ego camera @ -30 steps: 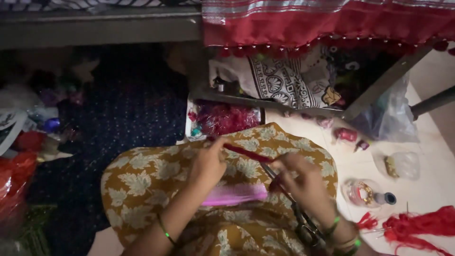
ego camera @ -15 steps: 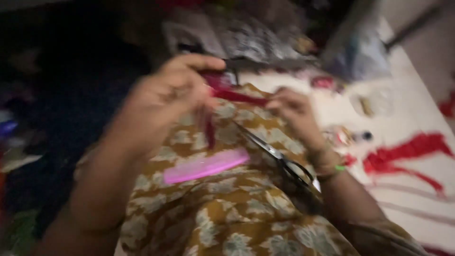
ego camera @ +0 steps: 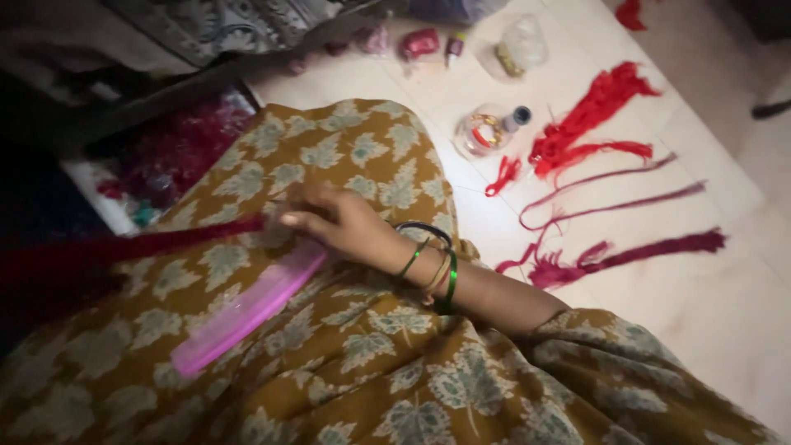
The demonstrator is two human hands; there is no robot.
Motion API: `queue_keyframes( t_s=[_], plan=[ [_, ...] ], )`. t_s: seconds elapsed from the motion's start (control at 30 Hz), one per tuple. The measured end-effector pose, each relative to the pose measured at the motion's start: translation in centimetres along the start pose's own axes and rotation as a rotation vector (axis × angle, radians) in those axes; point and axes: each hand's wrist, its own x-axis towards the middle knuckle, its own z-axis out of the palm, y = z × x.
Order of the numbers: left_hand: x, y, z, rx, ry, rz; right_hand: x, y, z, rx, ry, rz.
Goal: Attaching decorative tassels to the edge of a cloth piece.
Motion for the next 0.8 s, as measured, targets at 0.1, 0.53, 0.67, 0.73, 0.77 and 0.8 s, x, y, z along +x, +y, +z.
queue_keyframes(
  t_s=[0.1, 0.53, 0.67, 0.73, 0.77, 0.8],
  plan=[
    [-1.1, -4.2, 1.3, 0.016, 0.073, -0.137, -0.3, -4.4, 1.3, -0.355, 0.199, -0.335],
    [-6.9, -17.7, -2.4, 0.544, -0.063, -0.755, -4.1, -12.4, -4.9, 0.389, 0.24, -0.373],
    [-8.4, -21.0, -6.2, 0.343, -0.058, -0.661, -6.6, -14.7, -12.3, 0.281, 0.381, -0.598],
    [-7.9, -22.4, -6.6, 0.092, -0.054, -0.397, -8.2, -14.7, -14.6, -0.033, 0.406, -0.547],
    [-7.2, -22.1, -6.4, 0.097, -0.039, -0.386, -7.7, -15.5, -14.4, -0.025, 0.391, -0.558],
    [-6.5, -21.8, -6.2, 0.245, 0.044, -0.409, -7.2, -16.3, -14.2, -0.147, 0.415, -0.481]
  ],
)
